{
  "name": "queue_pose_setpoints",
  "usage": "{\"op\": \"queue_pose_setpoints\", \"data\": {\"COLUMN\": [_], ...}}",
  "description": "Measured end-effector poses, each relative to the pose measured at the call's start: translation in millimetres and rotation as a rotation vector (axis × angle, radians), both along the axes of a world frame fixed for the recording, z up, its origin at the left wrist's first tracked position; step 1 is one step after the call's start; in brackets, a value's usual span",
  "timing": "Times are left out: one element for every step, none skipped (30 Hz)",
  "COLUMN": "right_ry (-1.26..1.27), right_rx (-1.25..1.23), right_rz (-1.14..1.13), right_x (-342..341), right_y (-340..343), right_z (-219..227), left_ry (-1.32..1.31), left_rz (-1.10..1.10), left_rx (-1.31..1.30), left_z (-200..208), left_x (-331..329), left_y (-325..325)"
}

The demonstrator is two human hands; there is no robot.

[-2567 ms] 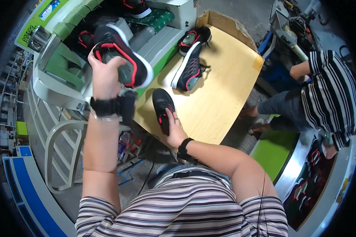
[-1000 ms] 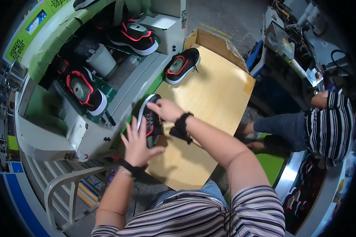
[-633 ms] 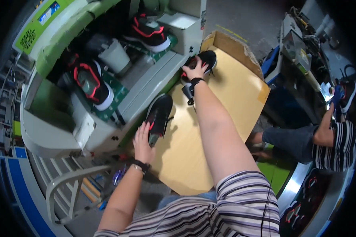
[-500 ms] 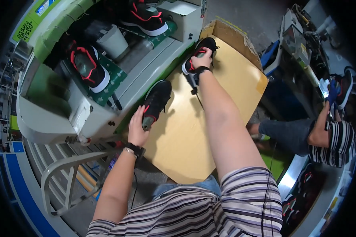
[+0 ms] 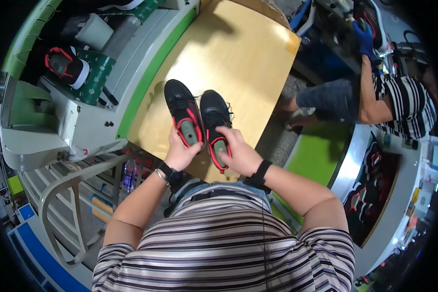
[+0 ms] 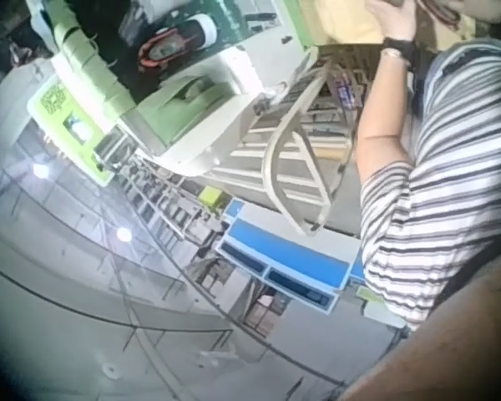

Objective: Handling and placing shoes into a heat-shaping or drying machine in a factory setting.

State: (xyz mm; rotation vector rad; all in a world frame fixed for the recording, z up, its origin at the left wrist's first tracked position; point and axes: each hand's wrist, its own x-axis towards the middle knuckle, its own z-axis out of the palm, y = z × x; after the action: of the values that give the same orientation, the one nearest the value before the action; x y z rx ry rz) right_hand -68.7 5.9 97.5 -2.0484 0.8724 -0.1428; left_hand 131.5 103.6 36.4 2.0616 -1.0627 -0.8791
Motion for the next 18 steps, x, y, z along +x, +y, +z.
{"op": "queue_pose_setpoints", "data": {"right_ry": [-0.011,-0.021,0.051,0.083,0.030,-0.023,-0.061,-0.102,-0.050,-0.049,0.013,0.074,-0.070,-0.162,-0.113,-0.067,-0.100,-0.133], "right_rx": [0.234,0.469,0.217,0.104,-0.077,-0.256,-0.108,0.042,-0.052,-0.051,0.007,0.068,0.241,0.391,0.456,0.519,0.191,-0.141], "right_rz": [-0.145,-0.287,-0.245,-0.191,-0.138,-0.081,0.003,0.086,0.121,0.117,0.050,-0.001,-0.130,-0.171,-0.169,-0.169,-0.093,-0.022], "right_x": [-5,-9,-10,-14,-11,-7,-6,-5,2,-4,-13,-13,-14,-14,-14,-13,-14,-12], "right_y": [-6,-14,-27,-45,-57,-67,-75,-78,-76,-75,-76,-75,-61,-48,-36,-23,-6,6], "right_z": [3,3,1,-8,-16,-23,-34,-47,-55,-56,-56,-48,-37,-25,-9,2,-5,-9], "left_ry": [0.003,0.235,0.463,0.412,0.262,0.110,0.113,0.058,0.000,0.001,-0.076,-0.153,-0.155,-0.152,-0.169,-0.189,-0.166,-0.169], "left_rz": [-0.004,0.015,0.038,-0.006,-0.069,-0.130,-0.137,-0.127,-0.111,-0.115,-0.132,-0.133,-0.105,-0.098,-0.050,-0.005,0.013,0.008], "left_rx": [0.008,0.037,0.056,0.086,0.125,0.161,0.163,0.060,-0.044,-0.043,-0.094,-0.140,-0.156,-0.151,-0.183,-0.217,-0.248,-0.251], "left_z": [-1,-3,-4,-3,4,12,19,26,31,35,38,40,41,40,39,39,38,36], "left_x": [-3,-2,3,8,13,16,16,15,17,17,15,15,16,19,21,25,27,29], "left_y": [11,23,29,34,34,32,30,28,26,25,23,23,22,21,19,15,11,7]}}
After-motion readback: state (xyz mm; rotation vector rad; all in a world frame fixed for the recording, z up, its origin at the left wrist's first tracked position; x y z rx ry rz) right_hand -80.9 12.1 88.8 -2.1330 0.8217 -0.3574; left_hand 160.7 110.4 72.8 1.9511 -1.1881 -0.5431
